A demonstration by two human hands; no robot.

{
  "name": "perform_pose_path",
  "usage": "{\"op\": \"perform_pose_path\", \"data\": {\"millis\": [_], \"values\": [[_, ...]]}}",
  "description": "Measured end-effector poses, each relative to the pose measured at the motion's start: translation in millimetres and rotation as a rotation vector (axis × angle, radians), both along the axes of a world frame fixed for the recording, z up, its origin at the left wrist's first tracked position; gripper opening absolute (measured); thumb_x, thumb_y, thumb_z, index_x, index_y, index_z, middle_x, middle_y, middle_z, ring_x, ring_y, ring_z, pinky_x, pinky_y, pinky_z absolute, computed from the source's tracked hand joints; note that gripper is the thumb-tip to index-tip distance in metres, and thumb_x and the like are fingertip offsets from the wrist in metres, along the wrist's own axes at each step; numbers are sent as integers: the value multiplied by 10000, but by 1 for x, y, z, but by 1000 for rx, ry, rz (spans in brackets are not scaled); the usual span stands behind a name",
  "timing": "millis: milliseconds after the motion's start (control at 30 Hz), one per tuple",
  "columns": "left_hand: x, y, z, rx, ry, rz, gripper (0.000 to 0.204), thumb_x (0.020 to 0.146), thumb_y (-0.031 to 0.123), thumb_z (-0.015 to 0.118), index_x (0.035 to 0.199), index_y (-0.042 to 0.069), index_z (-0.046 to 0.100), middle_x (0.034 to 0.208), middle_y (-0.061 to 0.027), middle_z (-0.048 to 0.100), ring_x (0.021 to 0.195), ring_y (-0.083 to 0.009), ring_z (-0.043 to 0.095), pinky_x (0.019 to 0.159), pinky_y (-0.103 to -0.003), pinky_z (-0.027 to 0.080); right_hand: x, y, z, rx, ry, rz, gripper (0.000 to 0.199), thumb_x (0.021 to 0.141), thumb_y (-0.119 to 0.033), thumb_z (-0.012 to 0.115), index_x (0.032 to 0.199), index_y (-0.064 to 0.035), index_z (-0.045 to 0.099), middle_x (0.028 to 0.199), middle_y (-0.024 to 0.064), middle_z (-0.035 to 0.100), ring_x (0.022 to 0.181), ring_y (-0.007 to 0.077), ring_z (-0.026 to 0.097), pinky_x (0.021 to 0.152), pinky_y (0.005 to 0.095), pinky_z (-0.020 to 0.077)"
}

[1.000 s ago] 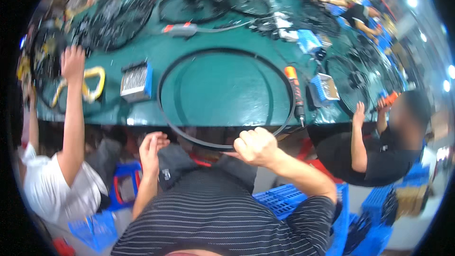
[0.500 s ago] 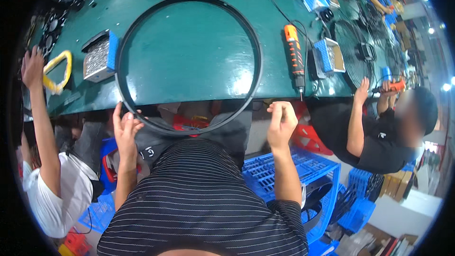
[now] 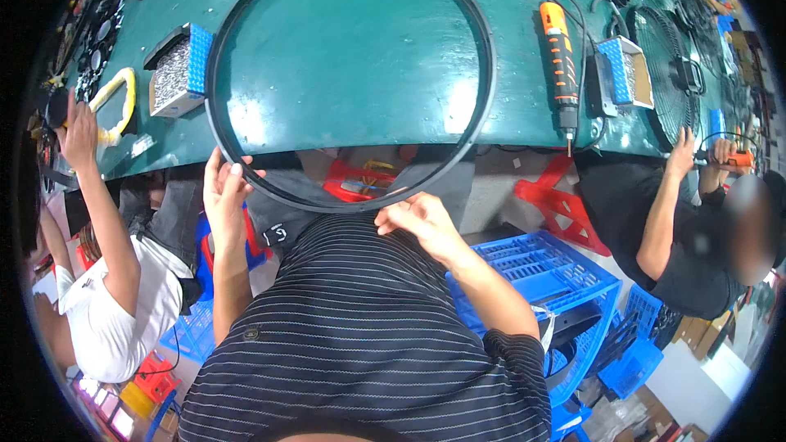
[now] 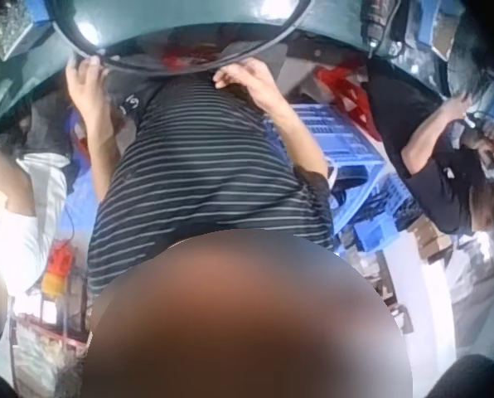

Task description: The recorder and others at an assembly table assemble industrial fan housings and grilles using an electric screwdriver.

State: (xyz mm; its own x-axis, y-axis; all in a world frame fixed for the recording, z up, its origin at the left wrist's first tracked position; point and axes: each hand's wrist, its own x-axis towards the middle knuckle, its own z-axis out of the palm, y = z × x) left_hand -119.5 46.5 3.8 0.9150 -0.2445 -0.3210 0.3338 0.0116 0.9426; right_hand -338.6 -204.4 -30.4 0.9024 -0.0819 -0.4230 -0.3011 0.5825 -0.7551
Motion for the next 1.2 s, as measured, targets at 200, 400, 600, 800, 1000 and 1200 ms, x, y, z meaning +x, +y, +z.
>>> {"op": "perform_pose_path", "data": {"millis": [200, 400, 600, 800, 1000, 1200], "values": [[-4, 4, 3, -111, -27, -109, 714, 890, -1, 578, 1518, -5, 239, 1163, -146, 615, 926, -291, 698, 735, -280, 546, 15, 17, 19, 2, 179, -184, 232, 975, -176, 614, 1100, 15, 571, 918, 159, 683, 841, 239, 691, 777, 355, 570], [-10, 8, 13, -260, 63, -212, 712, 913, 137, 520, 1518, -28, 184, 1194, -233, 584, 1007, -385, 685, 807, -367, 586, 4, 6, 30, 165, 17, -328, 238, 1003, -153, 529, 1209, -35, 523, 1184, 304, 617, 1086, 376, 644, 866, 481, 567], [7, -3, 18, -460, 137, -215, 700, 940, 171, 478, 1533, -23, 162, 1181, -224, 584, 1005, -347, 669, 867, -423, 549, -9, -30, 49, 8, -93, -347, 266, 946, -167, 586, 1146, -2, 527, 1030, 258, 665, 1018, 390, 671, 762, 486, 610], [47, -25, 20, -538, 194, -183, 566, 981, 295, 489, 1429, -17, 339, 1160, -183, 601, 939, -295, 672, 826, -402, 549, -33, -70, 58, -86, -44, -479, 364, 858, -261, 619, 1107, -14, 523, 850, 163, 634, 786, 281, 649, 772, 400, 543], [84, -57, 24, -564, 425, -236, 444, 1014, 363, 490, 1268, 4, 550, 1004, -73, 641, 744, -157, 589, 651, -294, 506, -28, -93, 66, 39, -170, -512, 380, 886, -367, 579, 1093, -52, 530, 651, 107, 519, 591, 201, 498, 571, 308, 401], [80, -73, 30, -665, 437, -284, 422, 1004, 373, 542, 1219, 12, 579, 846, 3, 563, 723, -128, 516, 676, -261, 433, -21, -75, 64, -13, -64, -818, 701, 1016, -582, 325, 1288, 31, 528, 746, 12, 422, 655, 146, 395, 586, 303, 366]]}}
